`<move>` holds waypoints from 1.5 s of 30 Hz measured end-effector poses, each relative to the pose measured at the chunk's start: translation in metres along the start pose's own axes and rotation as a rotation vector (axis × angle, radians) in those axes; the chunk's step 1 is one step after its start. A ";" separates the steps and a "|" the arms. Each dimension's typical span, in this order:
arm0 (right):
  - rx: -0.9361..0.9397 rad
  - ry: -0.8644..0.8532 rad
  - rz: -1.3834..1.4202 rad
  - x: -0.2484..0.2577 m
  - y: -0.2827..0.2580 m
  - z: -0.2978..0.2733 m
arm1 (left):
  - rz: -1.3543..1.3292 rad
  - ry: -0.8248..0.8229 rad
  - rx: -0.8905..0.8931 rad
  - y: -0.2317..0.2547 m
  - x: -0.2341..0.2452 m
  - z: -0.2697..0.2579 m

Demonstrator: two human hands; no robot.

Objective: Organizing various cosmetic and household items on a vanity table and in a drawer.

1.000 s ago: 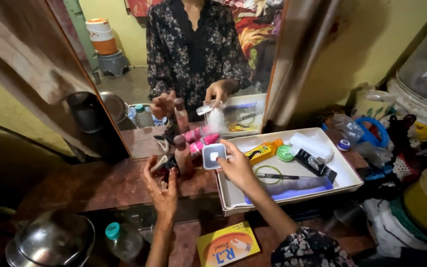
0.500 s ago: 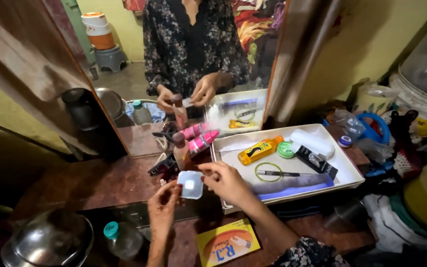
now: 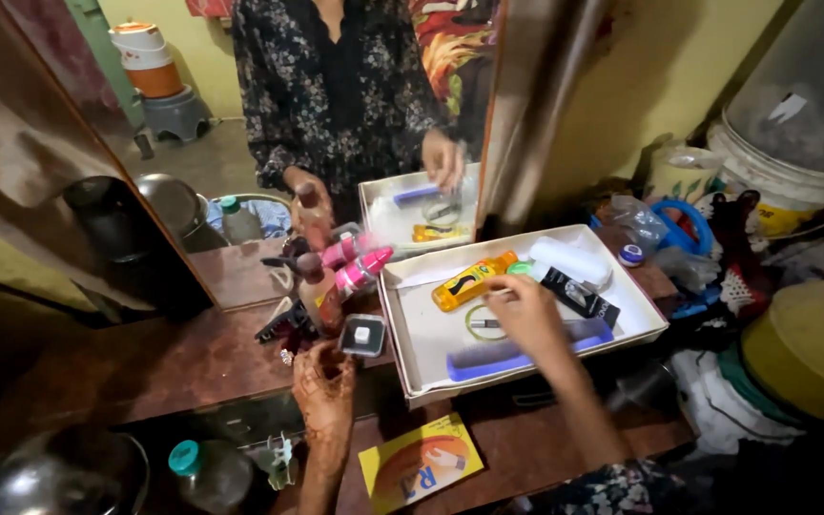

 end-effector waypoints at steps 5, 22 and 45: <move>-0.068 -0.249 -0.435 0.024 0.002 0.002 | -0.075 -0.099 0.056 0.002 -0.014 -0.001; 0.225 -0.482 -0.578 -0.038 0.019 0.010 | -0.180 -0.207 0.121 0.026 -0.007 -0.015; 0.256 -0.475 0.340 -0.212 -0.197 0.002 | -0.716 0.254 0.540 -0.034 0.046 -0.040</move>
Point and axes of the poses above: each hand's wrist, its own z-axis towards the middle knuckle, its own x-axis out of the back of the hand, y = z × x, the point moved 9 cm from there along z, towards the middle knuckle, and after that the axes turned 1 degree about -y, right-handed, at the moved point
